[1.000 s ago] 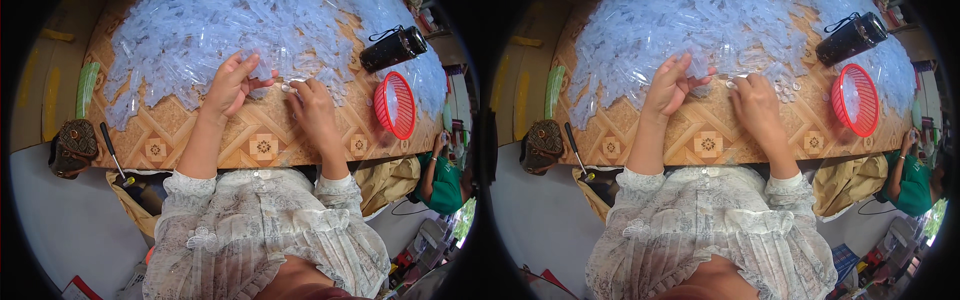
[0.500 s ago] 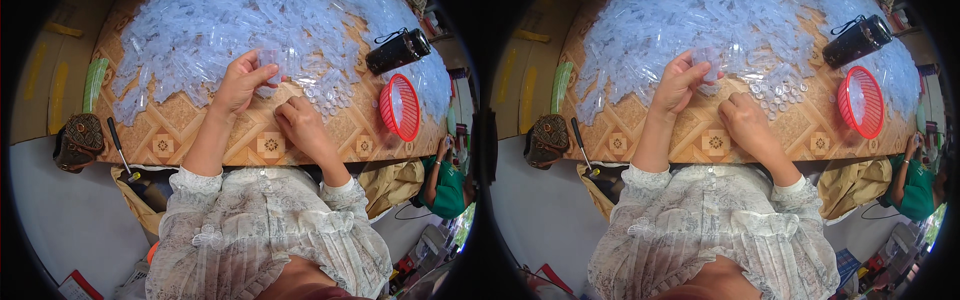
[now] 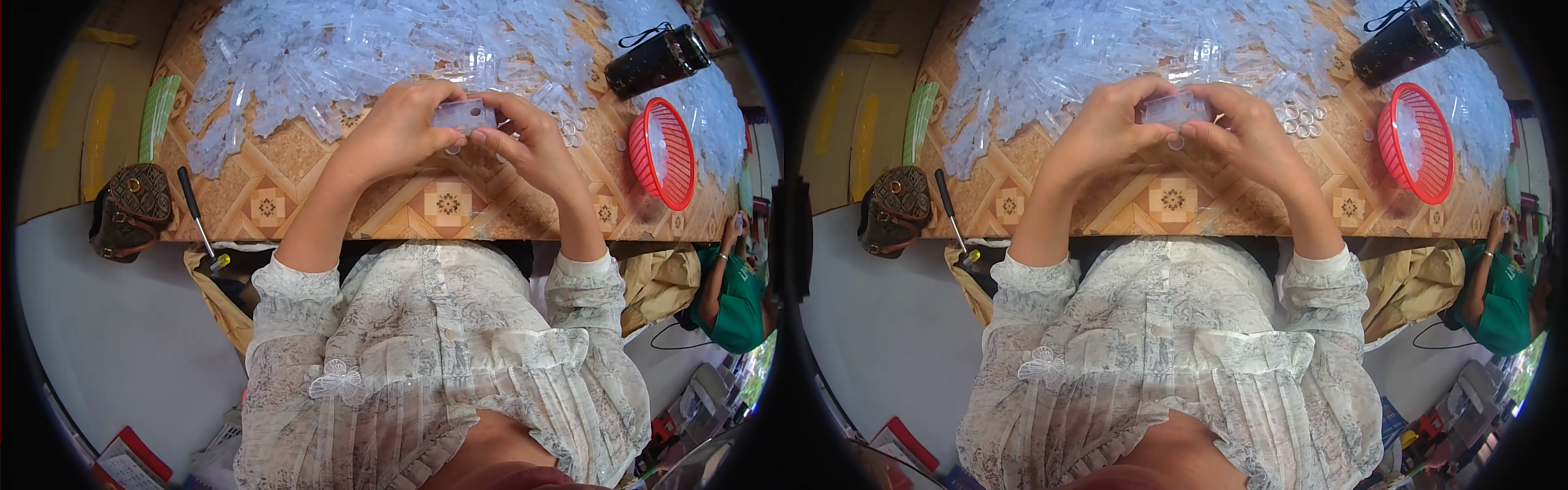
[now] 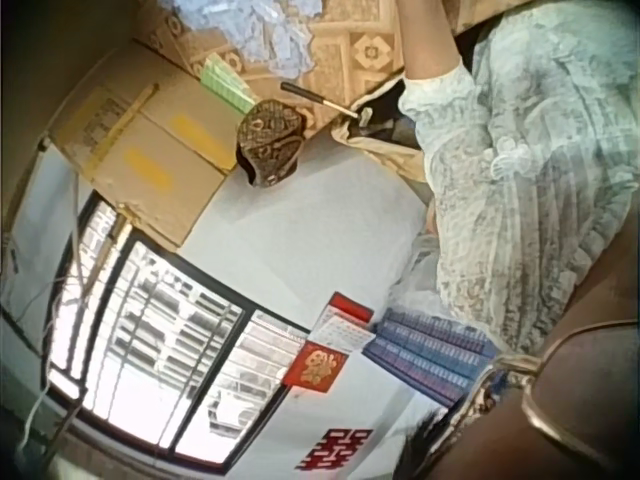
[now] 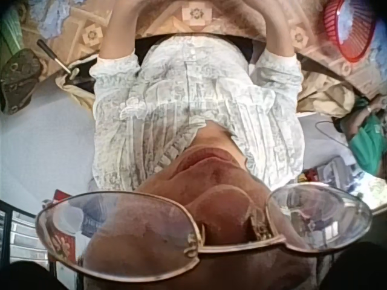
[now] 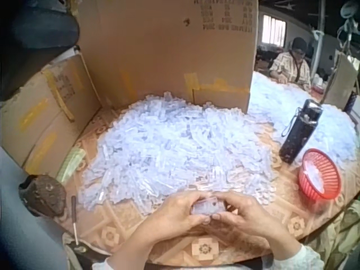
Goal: The person assembles plastic components by picking up plastic housings and fitting round caps onto them by hand.
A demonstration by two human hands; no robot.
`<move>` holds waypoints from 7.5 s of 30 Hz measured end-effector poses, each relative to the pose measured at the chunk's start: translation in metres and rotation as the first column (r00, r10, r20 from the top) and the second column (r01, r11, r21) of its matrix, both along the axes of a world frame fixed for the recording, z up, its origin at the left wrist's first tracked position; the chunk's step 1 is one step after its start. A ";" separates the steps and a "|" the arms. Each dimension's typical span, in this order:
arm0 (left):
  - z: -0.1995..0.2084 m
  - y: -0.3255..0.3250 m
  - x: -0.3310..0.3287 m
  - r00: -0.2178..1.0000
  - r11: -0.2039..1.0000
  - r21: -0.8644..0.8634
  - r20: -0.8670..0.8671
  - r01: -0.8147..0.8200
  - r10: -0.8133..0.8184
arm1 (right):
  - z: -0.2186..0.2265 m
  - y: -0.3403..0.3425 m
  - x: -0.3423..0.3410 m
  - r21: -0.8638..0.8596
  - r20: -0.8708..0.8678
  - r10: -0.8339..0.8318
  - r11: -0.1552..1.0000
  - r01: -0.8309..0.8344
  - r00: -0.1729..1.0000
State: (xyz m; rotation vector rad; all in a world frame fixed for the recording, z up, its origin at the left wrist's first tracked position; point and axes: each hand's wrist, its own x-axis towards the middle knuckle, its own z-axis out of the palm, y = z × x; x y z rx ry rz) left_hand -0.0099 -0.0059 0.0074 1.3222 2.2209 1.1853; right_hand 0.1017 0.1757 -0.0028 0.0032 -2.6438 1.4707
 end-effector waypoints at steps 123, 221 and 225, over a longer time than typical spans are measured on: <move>-0.008 0.010 -0.031 0.690 0.883 0.208 0.705 -0.421 0.164 | -0.004 -0.048 -0.038 -0.264 -0.047 -0.427 0.877 0.401 0.903; -0.019 0.022 -0.027 0.650 0.856 0.238 0.747 -0.459 0.141 | -0.029 -0.025 -0.044 -0.416 -0.107 -0.364 0.862 0.291 0.925; -0.021 0.023 -0.023 0.590 0.834 0.273 0.804 -0.479 0.076 | -0.030 -0.029 -0.043 -0.470 -0.132 -0.287 0.861 0.195 0.949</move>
